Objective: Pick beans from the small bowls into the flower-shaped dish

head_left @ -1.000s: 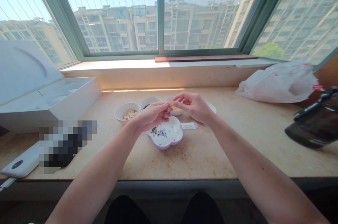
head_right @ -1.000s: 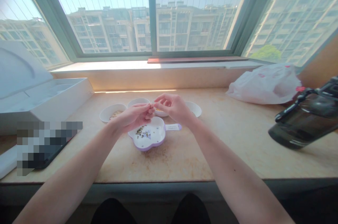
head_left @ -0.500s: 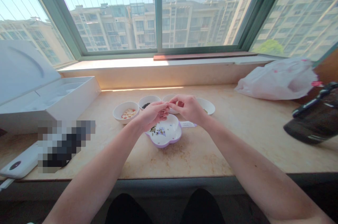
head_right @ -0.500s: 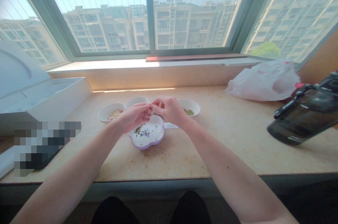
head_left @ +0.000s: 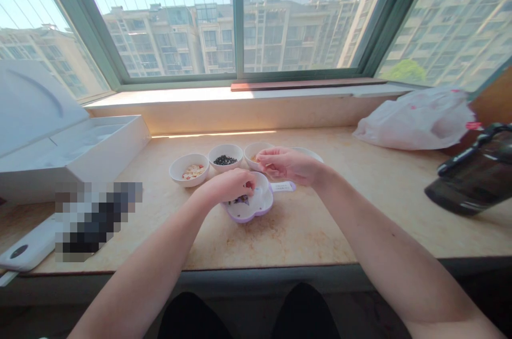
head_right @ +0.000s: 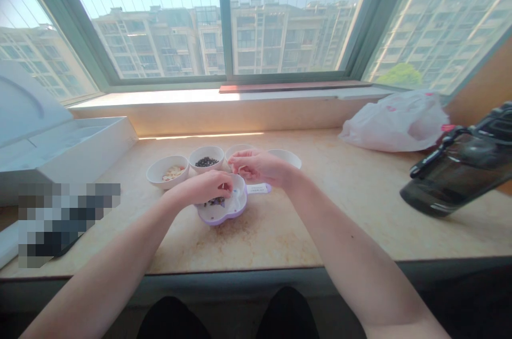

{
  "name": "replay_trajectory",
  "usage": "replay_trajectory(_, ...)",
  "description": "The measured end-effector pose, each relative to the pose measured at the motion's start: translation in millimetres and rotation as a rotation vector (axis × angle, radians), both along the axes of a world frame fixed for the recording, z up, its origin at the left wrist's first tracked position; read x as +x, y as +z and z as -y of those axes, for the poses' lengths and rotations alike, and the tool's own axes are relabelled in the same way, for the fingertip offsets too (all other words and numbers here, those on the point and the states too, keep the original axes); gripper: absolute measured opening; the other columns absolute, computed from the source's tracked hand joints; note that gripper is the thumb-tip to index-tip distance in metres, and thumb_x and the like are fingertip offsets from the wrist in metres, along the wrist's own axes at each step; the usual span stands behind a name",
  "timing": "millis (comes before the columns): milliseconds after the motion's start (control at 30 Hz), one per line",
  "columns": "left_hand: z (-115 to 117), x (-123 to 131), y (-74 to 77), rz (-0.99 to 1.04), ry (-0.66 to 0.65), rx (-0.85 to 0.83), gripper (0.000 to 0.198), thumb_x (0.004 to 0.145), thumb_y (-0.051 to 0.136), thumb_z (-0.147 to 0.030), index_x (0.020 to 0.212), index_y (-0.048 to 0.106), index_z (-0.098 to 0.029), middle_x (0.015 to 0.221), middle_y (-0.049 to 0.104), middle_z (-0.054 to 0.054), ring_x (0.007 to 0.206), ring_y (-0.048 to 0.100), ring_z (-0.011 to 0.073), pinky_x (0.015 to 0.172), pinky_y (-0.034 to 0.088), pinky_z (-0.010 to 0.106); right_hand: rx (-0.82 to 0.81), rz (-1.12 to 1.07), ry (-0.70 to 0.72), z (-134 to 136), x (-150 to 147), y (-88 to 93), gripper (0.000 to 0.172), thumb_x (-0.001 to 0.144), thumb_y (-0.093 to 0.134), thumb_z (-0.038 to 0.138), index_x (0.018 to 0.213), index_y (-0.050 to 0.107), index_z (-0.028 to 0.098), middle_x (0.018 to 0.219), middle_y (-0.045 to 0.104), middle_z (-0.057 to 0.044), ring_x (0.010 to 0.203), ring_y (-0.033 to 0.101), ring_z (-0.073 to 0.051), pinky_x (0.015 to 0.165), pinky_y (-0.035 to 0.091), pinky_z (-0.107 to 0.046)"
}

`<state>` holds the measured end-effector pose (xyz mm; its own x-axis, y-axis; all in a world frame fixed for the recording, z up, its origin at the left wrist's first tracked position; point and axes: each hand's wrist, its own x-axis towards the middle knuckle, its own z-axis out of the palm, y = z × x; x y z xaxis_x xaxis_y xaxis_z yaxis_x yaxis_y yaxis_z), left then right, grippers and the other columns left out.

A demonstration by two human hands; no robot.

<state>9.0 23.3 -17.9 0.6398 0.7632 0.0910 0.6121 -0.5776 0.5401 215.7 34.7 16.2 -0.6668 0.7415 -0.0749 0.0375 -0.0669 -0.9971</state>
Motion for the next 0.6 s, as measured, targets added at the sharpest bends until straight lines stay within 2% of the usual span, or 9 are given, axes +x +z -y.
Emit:
replay_trajectory(233, -4, 2, -3.6, -0.053, -0.060, -0.039, 0.005, 0.074, 0.067, -0.016, 0.074, 0.070, -0.019, 0.070, 0.065, 0.002, 0.065, 0.055, 0.0169, 0.064, 0.038, 0.028, -0.062, -0.058, 0.033, 2, 0, 3.2, 0.031, 0.074, 0.083, 0.040, 0.077, 0.063, 0.017, 0.072, 0.055, 0.003, 0.056, 0.035, -0.007, 0.049, 0.024, -0.023)
replay_trajectory(500, -1, 7, -1.7, -0.053, -0.107, -0.026, 0.009, 0.076, 0.065, -0.014, 0.070, 0.068, -0.020, 0.074, 0.066, 0.003, 0.071, 0.058, 0.0185, 0.069, 0.039, 0.029, -0.099, -0.065, 0.070, 2, 2, 5.1, 0.030, 0.076, 0.080, 0.040, 0.077, 0.062, 0.016, 0.066, 0.052, 0.004, 0.052, 0.031, -0.006, 0.047, 0.019, -0.022)
replay_trajectory(600, 2, 11, -1.3, 0.013, -0.061, -0.061, 0.012, 0.073, 0.069, -0.013, 0.064, 0.065, -0.020, 0.070, 0.063, 0.003, 0.070, 0.056, 0.0197, 0.072, 0.040, 0.032, -0.100, -0.068, 0.075, 4, 1, 5.4, 0.032, 0.076, 0.080, 0.042, 0.076, 0.061, 0.016, 0.066, 0.051, 0.005, 0.052, 0.031, -0.006, 0.047, 0.019, -0.022)
